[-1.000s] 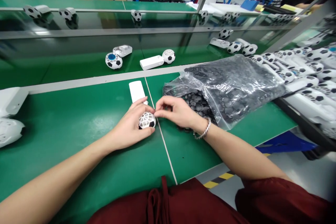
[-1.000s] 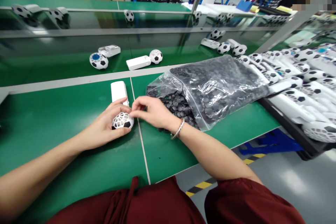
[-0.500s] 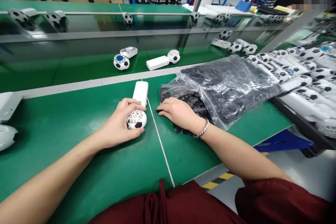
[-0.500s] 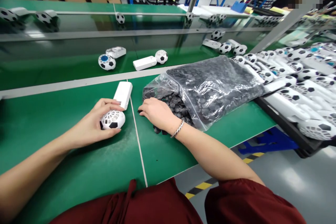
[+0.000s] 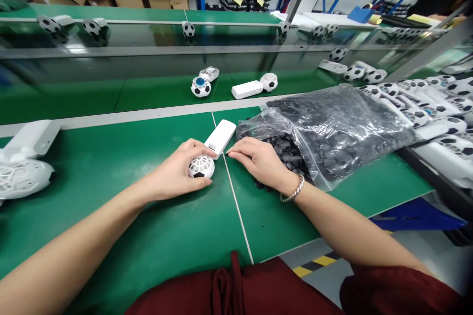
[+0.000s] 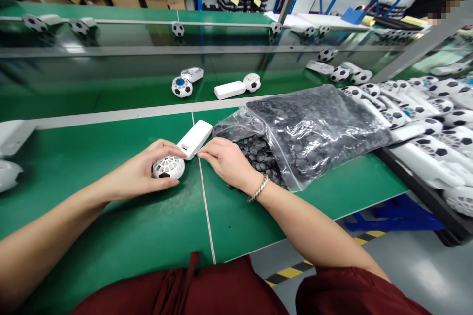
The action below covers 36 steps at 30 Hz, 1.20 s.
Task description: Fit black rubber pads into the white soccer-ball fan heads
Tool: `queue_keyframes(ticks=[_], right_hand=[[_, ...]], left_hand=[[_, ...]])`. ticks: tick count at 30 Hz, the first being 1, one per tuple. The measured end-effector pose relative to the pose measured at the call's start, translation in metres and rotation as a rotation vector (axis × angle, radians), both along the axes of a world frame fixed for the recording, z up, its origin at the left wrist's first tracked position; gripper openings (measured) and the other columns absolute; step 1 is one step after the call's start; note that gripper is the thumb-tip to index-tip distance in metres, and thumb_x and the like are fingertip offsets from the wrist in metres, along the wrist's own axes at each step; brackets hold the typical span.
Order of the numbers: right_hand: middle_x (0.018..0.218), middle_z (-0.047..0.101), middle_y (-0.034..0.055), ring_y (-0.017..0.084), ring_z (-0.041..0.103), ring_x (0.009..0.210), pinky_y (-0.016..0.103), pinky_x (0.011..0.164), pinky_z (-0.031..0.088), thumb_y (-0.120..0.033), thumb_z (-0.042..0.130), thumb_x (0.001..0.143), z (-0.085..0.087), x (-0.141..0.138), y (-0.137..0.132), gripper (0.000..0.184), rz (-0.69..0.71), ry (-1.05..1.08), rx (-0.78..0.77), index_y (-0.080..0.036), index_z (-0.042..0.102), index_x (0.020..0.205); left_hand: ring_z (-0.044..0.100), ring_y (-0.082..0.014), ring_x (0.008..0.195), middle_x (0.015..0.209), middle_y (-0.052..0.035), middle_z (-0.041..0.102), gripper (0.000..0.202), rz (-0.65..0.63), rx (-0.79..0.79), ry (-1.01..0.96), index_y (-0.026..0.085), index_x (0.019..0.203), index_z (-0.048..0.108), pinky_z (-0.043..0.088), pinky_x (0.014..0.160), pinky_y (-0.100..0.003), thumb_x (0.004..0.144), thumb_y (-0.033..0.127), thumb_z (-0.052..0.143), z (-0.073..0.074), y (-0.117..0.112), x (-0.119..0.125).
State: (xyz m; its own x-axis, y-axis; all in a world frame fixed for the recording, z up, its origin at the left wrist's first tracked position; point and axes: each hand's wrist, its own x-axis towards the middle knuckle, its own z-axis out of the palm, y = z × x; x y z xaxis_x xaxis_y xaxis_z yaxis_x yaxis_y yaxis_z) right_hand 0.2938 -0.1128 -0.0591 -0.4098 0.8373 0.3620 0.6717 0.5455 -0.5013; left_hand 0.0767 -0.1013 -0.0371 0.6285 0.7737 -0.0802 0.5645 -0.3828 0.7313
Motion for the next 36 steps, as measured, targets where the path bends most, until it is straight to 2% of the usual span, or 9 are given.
queue_keyframes(ticks=[3,6,11,14,16,20,26,30,36], right_hand=[[0.083,0.068,0.003,0.012,0.061,0.079,0.024,0.076,0.047,-0.022,0.058,0.081,0.007,-0.004,-0.007,0.011,0.019,0.258,-0.124,-0.017,0.067,0.084],[0.076,0.068,0.0003,0.011,0.061,0.071,0.024,0.068,0.048,-0.024,0.061,0.077,0.008,-0.009,-0.011,0.007,-0.01,0.374,-0.202,-0.018,0.066,0.079],[0.082,0.064,0.0027,0.014,0.059,0.079,0.027,0.073,0.047,-0.021,0.059,0.077,0.004,-0.011,-0.012,0.007,0.095,0.379,-0.225,-0.017,0.059,0.071],[0.079,0.061,0.0022,0.013,0.058,0.077,0.028,0.072,0.048,-0.022,0.056,0.078,0.002,-0.011,-0.013,0.009,0.09,0.41,-0.28,-0.017,0.054,0.071],[0.078,0.059,0.0011,0.012,0.057,0.074,0.027,0.07,0.048,-0.021,0.055,0.079,0.001,-0.01,-0.013,0.004,0.096,0.43,-0.314,-0.017,0.054,0.08],[0.087,0.061,0.0022,0.011,0.057,0.081,0.027,0.077,0.047,-0.016,0.05,0.082,0.0,-0.011,-0.012,0.016,0.154,0.341,-0.311,-0.018,0.057,0.096],[0.081,0.061,0.0016,0.012,0.058,0.074,0.026,0.069,0.048,-0.021,0.055,0.08,-0.005,-0.016,-0.008,0.007,0.156,0.489,-0.513,-0.016,0.058,0.084],[0.08,0.062,0.001,0.012,0.057,0.075,0.027,0.073,0.047,-0.022,0.061,0.076,-0.006,-0.02,-0.003,0.006,0.184,0.46,-0.488,-0.016,0.061,0.074],[0.076,0.064,-0.0002,0.011,0.058,0.072,0.026,0.072,0.047,-0.021,0.064,0.073,-0.006,-0.026,0.005,0.006,0.201,0.522,-0.537,-0.016,0.063,0.075]], left_hand=[[0.042,-0.0232,0.11,0.11,-0.0039,0.046,0.026,0.048,0.051,-0.067,0.025,0.096,0.059,0.034,0.097,-0.042,0.073,0.036,0.06,-0.003,-0.003,0.003],[0.042,-0.0233,0.109,0.109,-0.0044,0.049,0.02,0.078,0.119,-0.082,0.024,0.092,0.06,0.034,0.096,-0.044,0.073,0.032,0.06,-0.006,-0.006,0.007],[0.045,-0.0228,0.107,0.106,-0.0043,0.052,0.022,0.093,0.144,-0.117,0.023,0.092,0.06,0.034,0.096,-0.044,0.072,0.032,0.062,-0.008,-0.007,0.01],[0.045,-0.0224,0.107,0.107,-0.0036,0.052,0.018,0.101,0.147,-0.122,0.023,0.09,0.059,0.034,0.096,-0.043,0.074,0.03,0.059,-0.008,-0.007,0.01],[0.043,-0.0237,0.109,0.11,-0.0035,0.05,0.027,0.09,0.143,-0.061,0.024,0.095,0.057,0.033,0.097,-0.045,0.069,0.028,0.063,-0.007,-0.007,0.009],[0.038,-0.0259,0.113,0.116,-0.0052,0.039,0.05,0.115,0.123,0.067,0.024,0.108,0.049,0.033,0.098,-0.045,0.061,0.029,0.067,-0.008,-0.007,0.005],[0.042,-0.0232,0.11,0.113,-0.0043,0.037,0.047,0.108,0.064,0.062,0.023,0.106,0.048,0.037,0.097,-0.041,0.062,0.026,0.064,-0.008,-0.005,0.003],[0.043,-0.0227,0.108,0.112,-0.004,0.037,0.044,0.091,0.061,0.046,0.023,0.102,0.049,0.039,0.095,-0.039,0.061,0.024,0.064,-0.006,-0.005,0.002],[0.044,-0.0232,0.108,0.11,-0.0041,0.04,0.04,0.106,0.105,-0.022,0.022,0.1,0.051,0.038,0.095,-0.04,0.063,0.026,0.064,-0.009,-0.008,0.005]])
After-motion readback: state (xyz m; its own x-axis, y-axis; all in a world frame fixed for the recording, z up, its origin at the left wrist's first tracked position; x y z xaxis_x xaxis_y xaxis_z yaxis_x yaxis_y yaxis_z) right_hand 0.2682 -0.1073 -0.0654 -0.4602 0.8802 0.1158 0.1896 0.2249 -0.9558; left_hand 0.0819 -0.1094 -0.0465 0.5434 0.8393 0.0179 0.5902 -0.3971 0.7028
